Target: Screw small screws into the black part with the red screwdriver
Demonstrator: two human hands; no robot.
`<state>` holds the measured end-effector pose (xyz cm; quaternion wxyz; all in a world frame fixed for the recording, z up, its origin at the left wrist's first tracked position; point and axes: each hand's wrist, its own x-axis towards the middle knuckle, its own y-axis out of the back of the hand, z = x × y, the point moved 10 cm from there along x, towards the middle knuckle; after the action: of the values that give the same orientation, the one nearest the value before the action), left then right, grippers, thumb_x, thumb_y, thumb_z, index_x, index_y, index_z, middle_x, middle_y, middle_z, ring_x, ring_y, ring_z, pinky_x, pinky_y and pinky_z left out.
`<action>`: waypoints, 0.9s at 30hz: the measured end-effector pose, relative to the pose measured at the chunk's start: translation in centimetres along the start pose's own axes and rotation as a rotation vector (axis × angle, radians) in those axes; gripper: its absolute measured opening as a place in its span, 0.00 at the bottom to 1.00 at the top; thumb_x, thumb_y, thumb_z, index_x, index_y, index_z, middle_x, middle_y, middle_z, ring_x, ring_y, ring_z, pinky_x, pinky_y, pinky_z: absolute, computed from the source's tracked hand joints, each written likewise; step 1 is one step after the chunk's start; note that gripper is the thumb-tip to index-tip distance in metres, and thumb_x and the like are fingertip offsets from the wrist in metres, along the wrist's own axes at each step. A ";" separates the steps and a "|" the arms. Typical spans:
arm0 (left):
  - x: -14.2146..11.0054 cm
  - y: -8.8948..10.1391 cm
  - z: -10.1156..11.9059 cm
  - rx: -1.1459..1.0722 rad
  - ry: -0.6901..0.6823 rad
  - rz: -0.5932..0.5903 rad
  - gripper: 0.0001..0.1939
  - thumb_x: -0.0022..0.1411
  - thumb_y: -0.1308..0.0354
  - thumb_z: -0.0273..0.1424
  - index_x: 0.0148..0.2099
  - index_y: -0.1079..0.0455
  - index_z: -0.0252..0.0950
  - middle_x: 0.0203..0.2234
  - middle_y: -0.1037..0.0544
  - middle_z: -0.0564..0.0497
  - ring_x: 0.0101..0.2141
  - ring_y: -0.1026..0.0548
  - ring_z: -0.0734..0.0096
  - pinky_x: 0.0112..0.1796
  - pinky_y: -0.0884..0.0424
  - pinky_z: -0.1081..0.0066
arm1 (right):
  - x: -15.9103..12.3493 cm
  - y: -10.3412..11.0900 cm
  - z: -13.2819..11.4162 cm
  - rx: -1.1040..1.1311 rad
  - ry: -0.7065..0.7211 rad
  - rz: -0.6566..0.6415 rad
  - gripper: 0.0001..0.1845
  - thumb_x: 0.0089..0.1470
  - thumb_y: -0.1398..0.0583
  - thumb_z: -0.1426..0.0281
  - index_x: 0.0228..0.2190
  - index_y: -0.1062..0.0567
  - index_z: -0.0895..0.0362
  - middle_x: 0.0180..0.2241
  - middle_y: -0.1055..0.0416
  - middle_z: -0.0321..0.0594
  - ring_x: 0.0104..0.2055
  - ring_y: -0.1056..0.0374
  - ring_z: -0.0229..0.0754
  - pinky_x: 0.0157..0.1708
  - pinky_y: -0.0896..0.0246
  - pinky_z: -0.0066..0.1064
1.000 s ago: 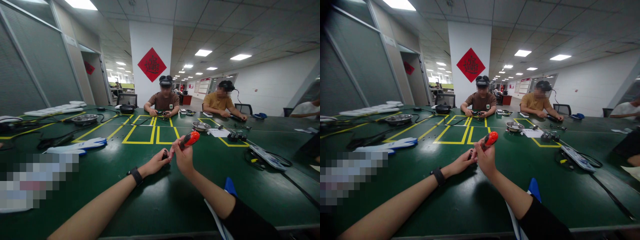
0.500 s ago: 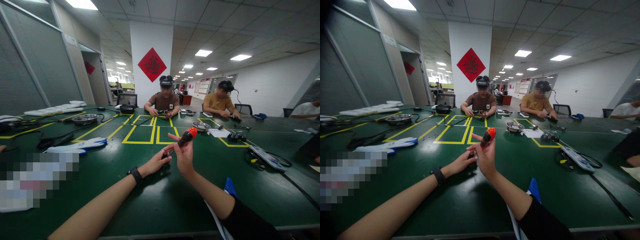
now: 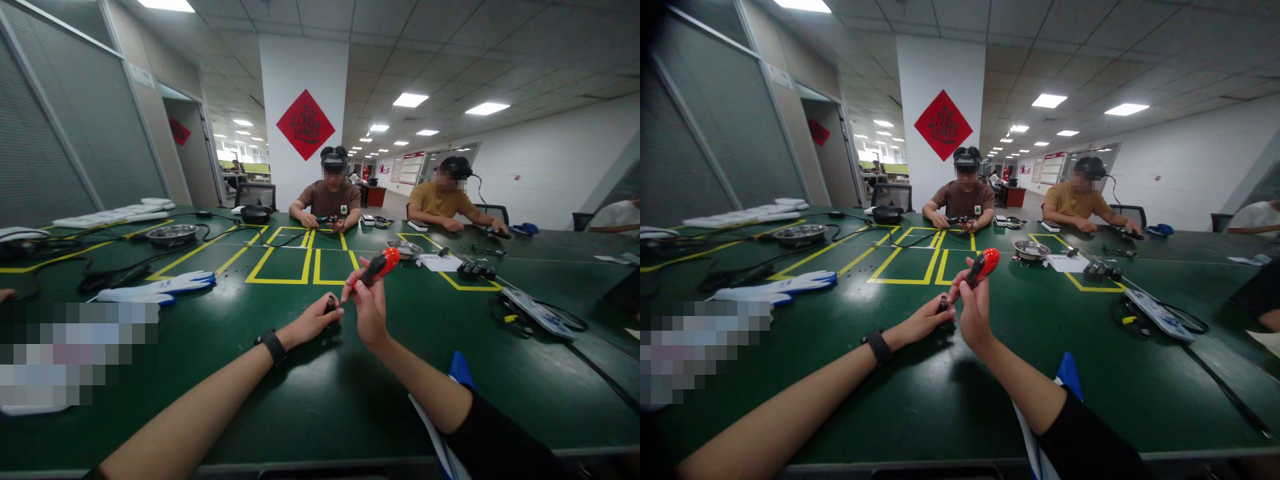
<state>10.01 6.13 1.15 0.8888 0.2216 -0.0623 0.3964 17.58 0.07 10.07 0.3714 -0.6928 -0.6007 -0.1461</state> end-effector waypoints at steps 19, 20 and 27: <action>-0.1 0.0 -0.3 0.012 -0.075 -0.022 0.14 0.54 0.39 0.32 0.39 0.41 0.35 0.30 0.32 0.54 0.30 0.34 0.74 0.37 0.35 0.70 | -0.2 1.9 0.9 -0.358 0.033 0.043 0.09 0.54 0.44 0.66 0.37 0.35 0.55 0.23 0.32 0.32 0.20 0.38 0.34 0.21 0.43 0.25; -0.1 0.0 -0.3 0.011 -0.078 -0.025 0.13 0.55 0.40 0.32 0.38 0.41 0.35 0.30 0.32 0.54 0.30 0.34 0.74 0.37 0.35 0.70 | -0.2 1.9 0.9 -0.355 0.028 0.037 0.09 0.54 0.44 0.65 0.37 0.35 0.55 0.22 0.33 0.32 0.20 0.39 0.33 0.21 0.43 0.25; -0.1 0.1 -0.4 0.026 -0.088 -0.028 0.14 0.56 0.41 0.32 0.43 0.39 0.34 0.33 0.30 0.52 0.35 0.33 0.71 0.42 0.36 0.66 | -0.3 1.4 1.2 -0.416 0.017 -0.027 0.10 0.54 0.44 0.65 0.37 0.34 0.56 0.23 0.32 0.33 0.20 0.39 0.34 0.21 0.43 0.26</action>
<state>9.88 6.29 0.79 0.8877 0.2510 -0.0930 0.3747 18.51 0.66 8.58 0.2236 -0.7452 -0.5635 -0.2776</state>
